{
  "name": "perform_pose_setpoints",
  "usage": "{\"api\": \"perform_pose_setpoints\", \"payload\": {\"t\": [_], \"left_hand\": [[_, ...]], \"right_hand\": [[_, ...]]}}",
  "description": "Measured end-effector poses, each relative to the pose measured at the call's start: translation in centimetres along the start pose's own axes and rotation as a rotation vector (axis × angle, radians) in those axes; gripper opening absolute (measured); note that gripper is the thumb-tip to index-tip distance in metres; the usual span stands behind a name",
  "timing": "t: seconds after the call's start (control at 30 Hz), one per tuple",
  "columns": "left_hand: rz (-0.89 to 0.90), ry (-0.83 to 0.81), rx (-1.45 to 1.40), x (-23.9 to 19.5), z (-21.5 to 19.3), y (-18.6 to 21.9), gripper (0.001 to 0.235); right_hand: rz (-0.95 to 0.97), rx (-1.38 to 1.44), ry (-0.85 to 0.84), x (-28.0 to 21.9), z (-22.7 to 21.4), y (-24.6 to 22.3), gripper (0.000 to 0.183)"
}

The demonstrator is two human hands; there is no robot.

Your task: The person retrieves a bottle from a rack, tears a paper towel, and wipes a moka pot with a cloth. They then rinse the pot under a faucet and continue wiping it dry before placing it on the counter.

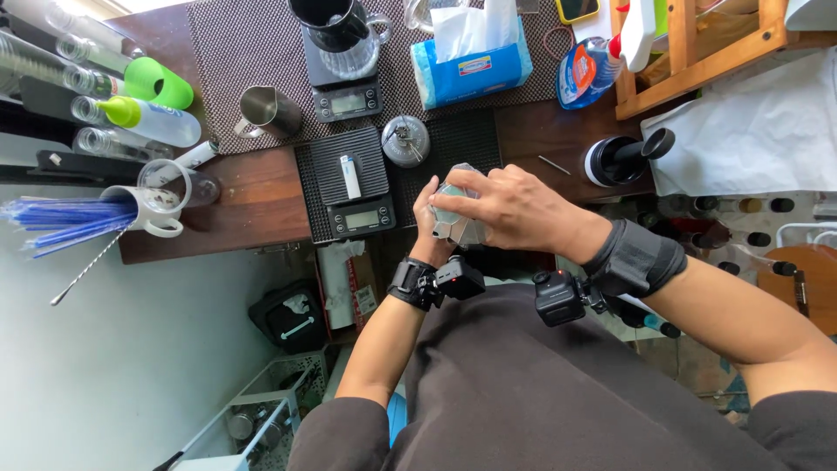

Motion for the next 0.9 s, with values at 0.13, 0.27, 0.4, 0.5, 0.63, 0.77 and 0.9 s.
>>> {"api": "perform_pose_setpoints", "payload": {"t": [0.13, 0.27, 0.4, 0.5, 0.63, 0.77, 0.9], "left_hand": [[0.024, -0.080, -0.024, 1.5, -1.1, -0.1, 0.046], [0.037, -0.101, -0.014, 0.0, 1.1, 0.3, 0.056], [0.009, -0.046, -0.045, -0.5, 2.1, -0.1, 0.098], [0.038, 0.089, -0.003, 0.1, 1.0, 0.4, 0.107], [-0.022, 0.023, 0.078, 1.8, -2.4, -0.5, 0.094], [0.403, -0.068, 0.900, -1.5, 5.0, 3.6, 0.058], [0.819, -0.178, 1.723, -6.8, 14.0, 3.6, 0.034]], "right_hand": [[0.011, -0.023, 0.024, 0.2, -0.4, 0.2, 0.074], [-0.034, 0.012, 0.065, 0.0, -0.4, 0.2, 0.076], [-0.035, 0.012, 0.038, 0.0, -0.4, 0.5, 0.075], [-0.040, 0.020, 0.049, 0.3, -1.4, 0.6, 0.077], [-0.049, 0.082, 0.077, 0.5, -2.5, 1.2, 0.077], [0.002, 0.100, 0.154, 0.4, -4.0, 2.4, 0.071], [0.025, 0.147, 0.179, 0.4, -4.6, 3.3, 0.069]]}}
Point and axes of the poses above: each hand's wrist, its own x-axis towards the middle knuckle, its own z-axis out of the palm, y = z × x, the point moved 8 cm from there along x, towards the middle knuckle, and after that the axes turned 5 degrees about y, right-handed, at the moved point
